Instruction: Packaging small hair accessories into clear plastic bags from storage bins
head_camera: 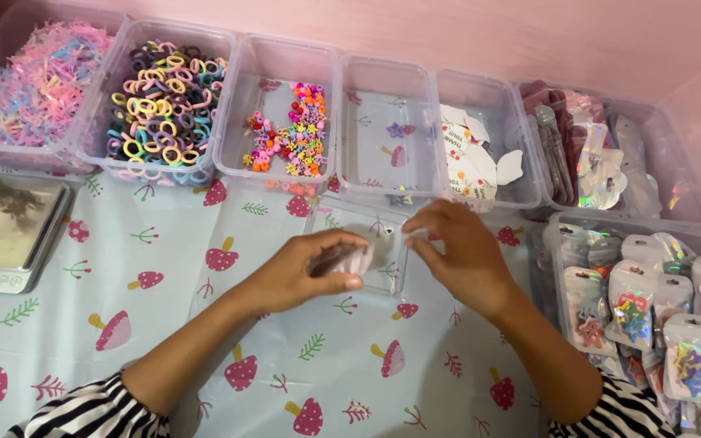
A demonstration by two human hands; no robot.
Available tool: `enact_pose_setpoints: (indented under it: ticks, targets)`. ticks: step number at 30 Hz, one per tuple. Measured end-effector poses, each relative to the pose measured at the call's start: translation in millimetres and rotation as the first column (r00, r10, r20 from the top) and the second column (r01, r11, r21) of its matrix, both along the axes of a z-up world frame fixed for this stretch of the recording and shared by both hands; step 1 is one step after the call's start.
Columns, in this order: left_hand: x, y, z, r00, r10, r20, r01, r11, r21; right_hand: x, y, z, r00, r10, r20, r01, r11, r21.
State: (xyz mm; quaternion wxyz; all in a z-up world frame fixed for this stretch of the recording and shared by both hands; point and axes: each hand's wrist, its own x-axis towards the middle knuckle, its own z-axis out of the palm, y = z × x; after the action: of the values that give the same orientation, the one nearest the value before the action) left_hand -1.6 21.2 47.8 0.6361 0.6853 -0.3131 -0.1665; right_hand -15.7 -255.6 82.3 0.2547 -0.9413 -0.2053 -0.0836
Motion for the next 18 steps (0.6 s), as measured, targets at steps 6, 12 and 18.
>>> enact_pose_setpoints:
  ticks: [6, 12, 18]
  targets:
    - [-3, -6, -9, 0.998, 0.028, -0.057, -0.028, 0.999, 0.017, 4, 10, -21, 0.987, 0.008, -0.160, -0.010, 1.000, -0.010]
    - [-2, -3, 14, 0.990, 0.074, -0.116, -0.062, 0.993, 0.103, 12, 19, -39, 0.999, 0.031, -0.013, -0.030, 0.994, 0.108]
    - [-6, -1, 22, 0.972, 0.105, -0.209, -0.084, 0.991, 0.108, 9, 21, -22, 0.996, 0.094, 0.008, -0.094, 0.982, 0.162]
